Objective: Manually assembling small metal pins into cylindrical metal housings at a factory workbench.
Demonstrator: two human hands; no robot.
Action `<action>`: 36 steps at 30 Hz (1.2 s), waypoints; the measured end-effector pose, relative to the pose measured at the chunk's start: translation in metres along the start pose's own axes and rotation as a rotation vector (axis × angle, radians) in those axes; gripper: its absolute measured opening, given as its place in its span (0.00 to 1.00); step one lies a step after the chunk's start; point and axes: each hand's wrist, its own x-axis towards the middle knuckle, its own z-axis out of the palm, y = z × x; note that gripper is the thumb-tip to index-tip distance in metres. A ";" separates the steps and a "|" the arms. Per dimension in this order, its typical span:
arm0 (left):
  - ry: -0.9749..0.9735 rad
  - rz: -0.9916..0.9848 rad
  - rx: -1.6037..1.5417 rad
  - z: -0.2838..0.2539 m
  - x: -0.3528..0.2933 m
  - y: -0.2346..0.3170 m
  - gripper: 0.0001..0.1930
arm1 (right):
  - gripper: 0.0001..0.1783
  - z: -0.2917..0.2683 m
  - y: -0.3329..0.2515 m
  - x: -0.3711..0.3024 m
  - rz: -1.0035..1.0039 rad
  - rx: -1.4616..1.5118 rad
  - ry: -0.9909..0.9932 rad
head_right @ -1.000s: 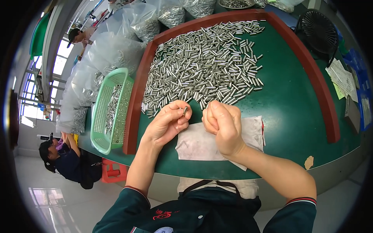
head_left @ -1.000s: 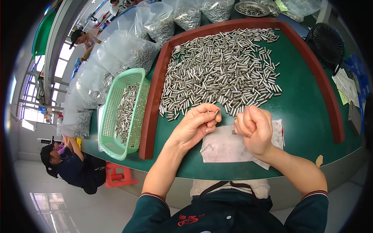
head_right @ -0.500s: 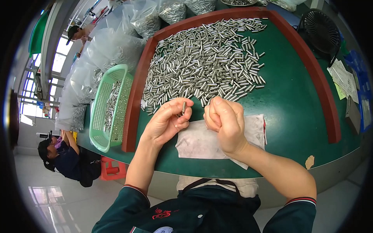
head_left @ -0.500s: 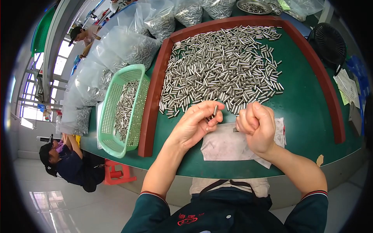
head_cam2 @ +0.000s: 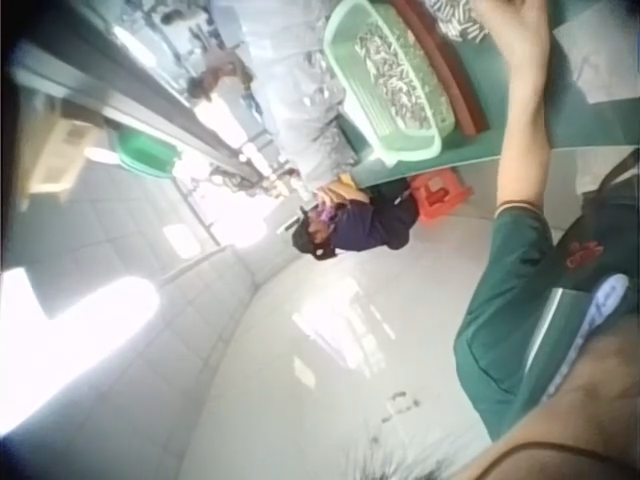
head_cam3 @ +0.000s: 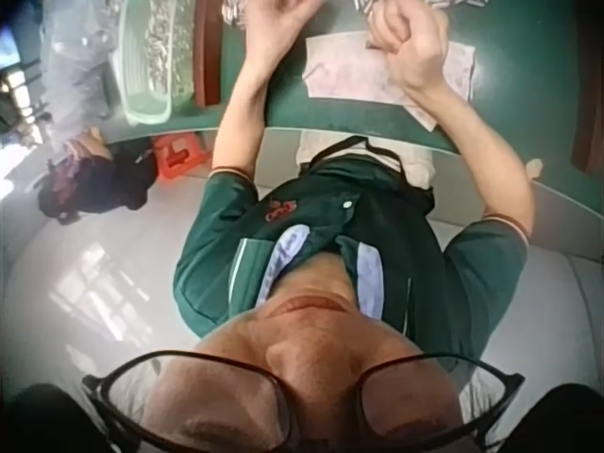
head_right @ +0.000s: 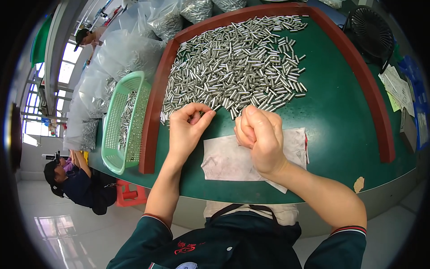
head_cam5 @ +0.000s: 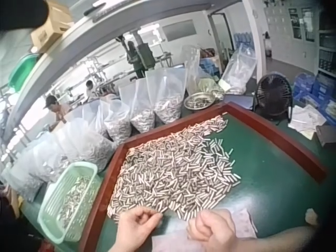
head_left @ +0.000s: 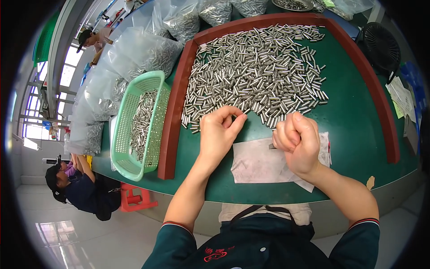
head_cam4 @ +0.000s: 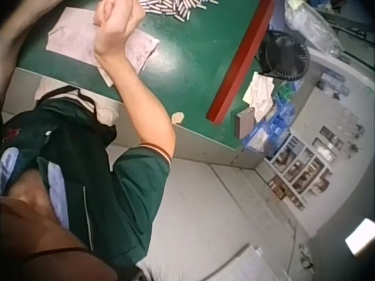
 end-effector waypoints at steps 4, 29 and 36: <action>0.030 0.132 0.222 0.011 0.002 0.001 0.06 | 0.22 0.001 0.000 0.000 0.001 0.013 0.008; -0.431 0.050 0.013 0.004 -0.023 0.023 0.02 | 0.23 -0.005 0.002 0.001 -0.027 0.044 0.009; -0.445 0.059 0.005 0.003 -0.023 0.023 0.03 | 0.23 -0.005 0.003 0.001 -0.028 0.050 -0.017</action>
